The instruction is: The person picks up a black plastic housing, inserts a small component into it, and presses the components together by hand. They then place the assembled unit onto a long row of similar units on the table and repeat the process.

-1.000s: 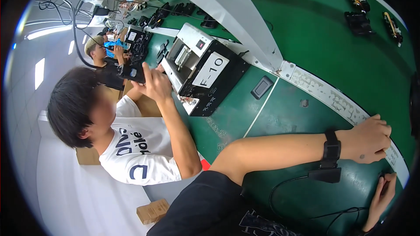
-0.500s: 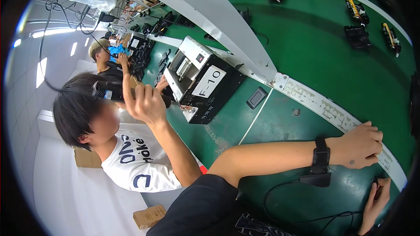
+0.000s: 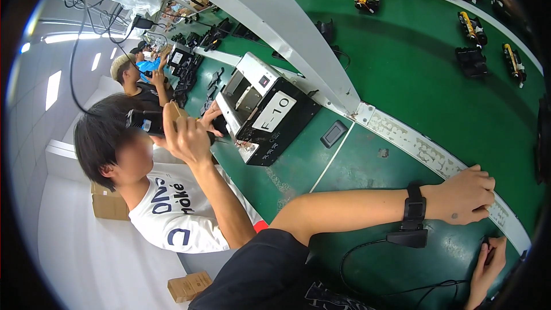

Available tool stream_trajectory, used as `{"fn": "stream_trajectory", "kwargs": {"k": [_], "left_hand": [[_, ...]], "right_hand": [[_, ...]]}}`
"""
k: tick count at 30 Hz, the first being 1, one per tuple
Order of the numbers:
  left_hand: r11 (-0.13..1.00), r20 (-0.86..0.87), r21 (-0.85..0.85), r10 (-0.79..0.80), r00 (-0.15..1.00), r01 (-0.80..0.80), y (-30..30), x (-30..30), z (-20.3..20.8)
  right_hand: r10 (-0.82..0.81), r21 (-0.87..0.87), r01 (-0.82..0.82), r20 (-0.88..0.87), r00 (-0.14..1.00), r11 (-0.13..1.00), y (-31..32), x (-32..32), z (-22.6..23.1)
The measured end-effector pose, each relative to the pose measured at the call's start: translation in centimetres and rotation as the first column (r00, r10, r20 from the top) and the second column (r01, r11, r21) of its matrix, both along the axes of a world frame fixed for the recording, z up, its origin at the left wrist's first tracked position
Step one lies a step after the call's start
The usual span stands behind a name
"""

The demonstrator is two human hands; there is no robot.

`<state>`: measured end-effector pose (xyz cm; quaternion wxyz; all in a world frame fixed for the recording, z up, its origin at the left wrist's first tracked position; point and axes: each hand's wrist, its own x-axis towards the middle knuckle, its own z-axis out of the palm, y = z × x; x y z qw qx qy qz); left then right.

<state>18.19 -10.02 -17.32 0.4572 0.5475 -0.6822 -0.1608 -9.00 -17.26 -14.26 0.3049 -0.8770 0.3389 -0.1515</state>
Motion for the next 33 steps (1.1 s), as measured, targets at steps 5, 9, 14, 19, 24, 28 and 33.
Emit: {"fn": "stream_trajectory", "kwargs": {"k": [5,9,14,19,24,28,33], "left_hand": [[1.000,0.017,0.008,-0.015,1.000,0.014,0.2,0.2,0.2],[1.000,0.016,0.003,-0.014,1.000,0.014,0.1,0.4,0.3],[1.000,0.038,-0.006,-0.020,0.999,0.020,0.2,0.6,0.4],[0.974,0.177,-0.185,0.165,0.970,-0.132,-0.2,1.0,1.2],[0.769,0.641,-0.390,0.621,0.451,-0.506,-0.9,13.9,6.5],[0.521,0.832,-0.343,0.555,0.006,-0.781,3.2,21.9,6.7],[0.298,0.911,-0.071,0.408,0.060,-0.952,2.6,24.4,5.3]], "right_hand": [[0.025,-0.022,-0.025,0.027,0.999,0.999,-0.1,0.0,-0.4],[0.039,-0.051,-0.038,0.023,0.999,0.998,-0.1,0.1,-0.3],[0.044,-0.057,-0.042,0.031,0.999,0.997,0.0,0.3,-0.2],[0.034,-0.079,-0.031,0.028,0.999,0.996,0.4,0.8,0.7],[0.030,-0.115,-0.023,0.060,0.998,0.993,0.2,1.8,1.4],[0.006,-0.142,0.002,0.055,0.998,0.990,0.6,1.9,2.0],[0.037,-0.235,-0.012,0.102,0.994,0.972,1.1,2.9,2.2]]}}
